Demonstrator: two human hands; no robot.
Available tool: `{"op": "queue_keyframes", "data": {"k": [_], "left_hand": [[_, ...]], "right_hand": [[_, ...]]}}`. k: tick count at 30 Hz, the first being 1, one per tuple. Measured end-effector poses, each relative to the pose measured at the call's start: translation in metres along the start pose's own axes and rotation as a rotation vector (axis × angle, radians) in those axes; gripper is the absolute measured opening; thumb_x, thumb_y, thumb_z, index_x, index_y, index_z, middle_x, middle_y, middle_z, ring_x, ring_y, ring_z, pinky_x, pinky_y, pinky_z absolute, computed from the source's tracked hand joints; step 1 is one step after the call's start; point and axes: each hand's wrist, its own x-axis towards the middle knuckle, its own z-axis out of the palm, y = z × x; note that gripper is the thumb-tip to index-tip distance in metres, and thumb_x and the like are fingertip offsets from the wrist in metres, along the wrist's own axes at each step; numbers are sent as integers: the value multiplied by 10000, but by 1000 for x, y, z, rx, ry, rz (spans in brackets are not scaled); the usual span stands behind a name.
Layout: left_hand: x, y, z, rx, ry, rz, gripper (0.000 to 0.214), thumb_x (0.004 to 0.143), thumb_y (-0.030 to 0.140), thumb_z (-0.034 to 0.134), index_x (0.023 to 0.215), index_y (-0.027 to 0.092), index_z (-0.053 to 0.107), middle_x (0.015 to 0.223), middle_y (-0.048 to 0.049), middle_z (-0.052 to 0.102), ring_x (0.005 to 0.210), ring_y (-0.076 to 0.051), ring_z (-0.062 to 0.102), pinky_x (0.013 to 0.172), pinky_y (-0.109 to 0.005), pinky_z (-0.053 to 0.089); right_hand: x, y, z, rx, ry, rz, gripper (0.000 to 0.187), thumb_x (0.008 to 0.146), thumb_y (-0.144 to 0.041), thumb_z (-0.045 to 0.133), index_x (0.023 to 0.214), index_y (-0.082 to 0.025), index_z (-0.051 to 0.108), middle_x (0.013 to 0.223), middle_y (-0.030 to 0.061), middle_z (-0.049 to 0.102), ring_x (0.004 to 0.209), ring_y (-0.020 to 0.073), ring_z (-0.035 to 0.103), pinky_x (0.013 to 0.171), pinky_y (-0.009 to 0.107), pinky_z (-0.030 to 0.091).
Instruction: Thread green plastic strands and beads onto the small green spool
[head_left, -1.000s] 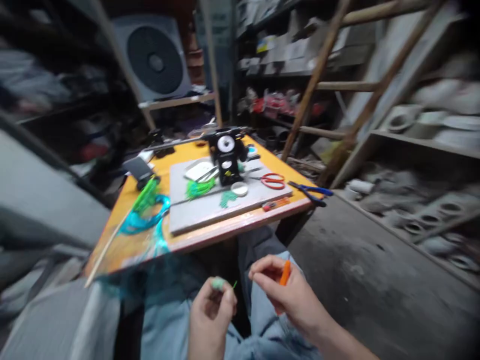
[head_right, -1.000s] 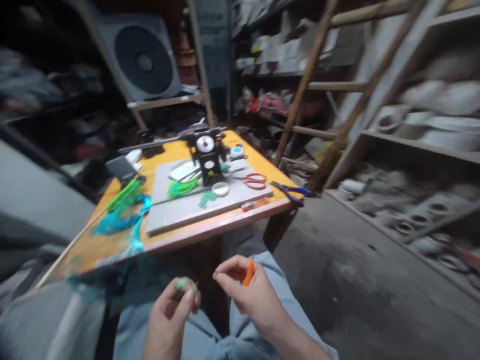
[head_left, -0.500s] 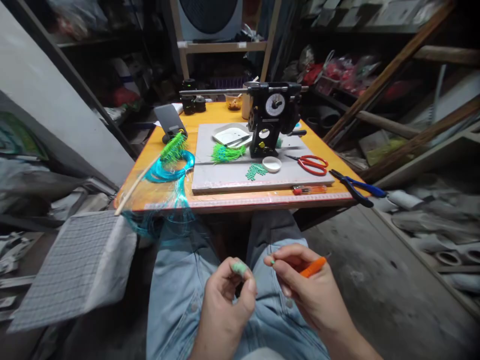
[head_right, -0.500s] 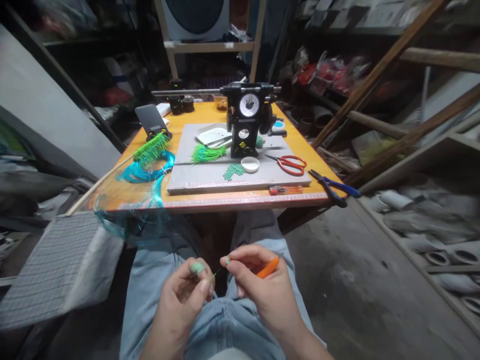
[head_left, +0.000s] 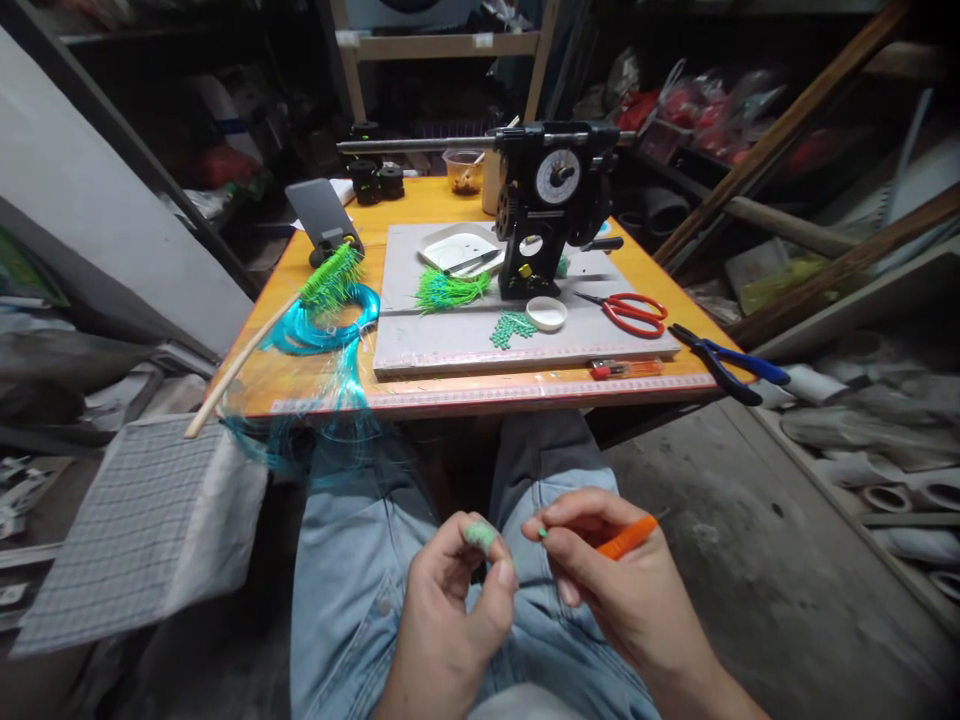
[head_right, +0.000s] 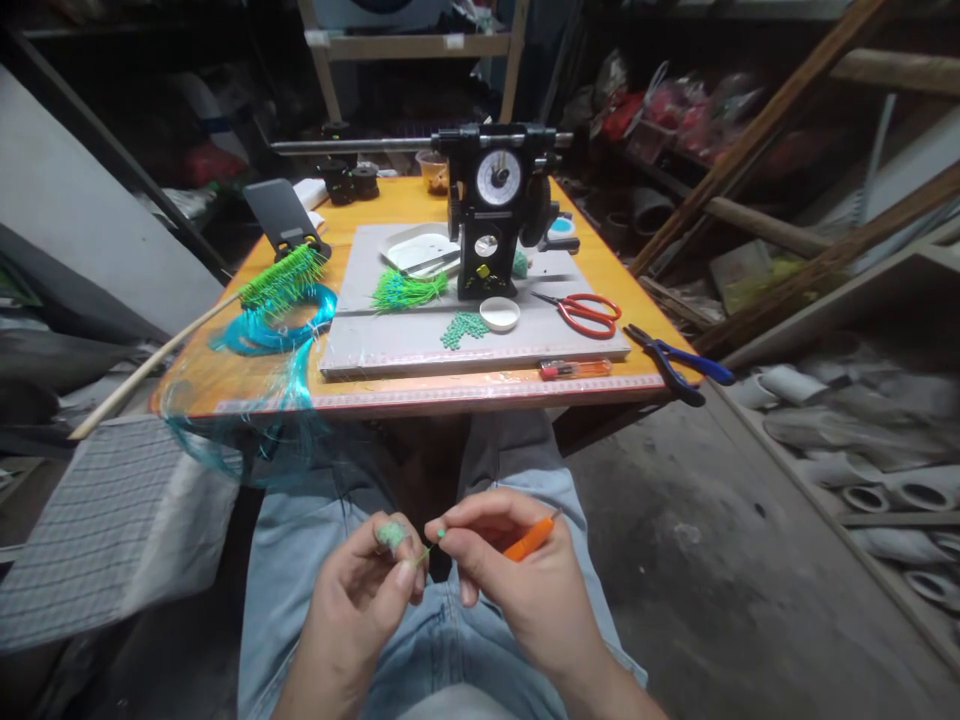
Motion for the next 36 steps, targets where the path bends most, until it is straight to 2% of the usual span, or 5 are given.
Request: {"op": "queue_keyframes", "data": {"k": [8, 22, 33, 36], "left_hand": [[1, -1, 1, -2, -2, 1, 198, 800, 302, 677, 694, 180, 563, 642, 27, 489, 566, -105, 433, 546, -224, 358], [-1, 2, 0, 6, -11, 7, 234, 798, 359, 675, 689, 186, 562, 627, 29, 483, 560, -113, 423, 543, -232, 356], [-2, 2, 2, -35, 6, 2, 253, 790, 375, 701, 684, 185, 572, 615, 31, 493, 567, -110, 427, 563, -225, 368], [-2, 4, 5, -56, 31, -13, 265, 777, 386, 715, 677, 183, 577, 615, 33, 502, 568, -106, 439, 580, -221, 383]], "right_hand": [[-2, 0, -2, 15, -35, -13, 61, 748, -194, 774, 778, -223, 729, 742, 19, 740, 399, 44, 561, 380, 126, 447], [-5, -2, 0, -60, -17, -38, 49, 741, -217, 775, 766, -226, 733, 740, 21, 736, 392, 64, 556, 368, 158, 467], [-6, -7, 3, -115, -22, -62, 50, 729, -208, 784, 747, -231, 744, 701, 25, 737, 391, 58, 564, 374, 137, 476], [-10, -8, 10, -157, 35, -82, 79, 723, -224, 788, 771, -228, 726, 685, 21, 728, 411, 80, 584, 371, 150, 485]]}}
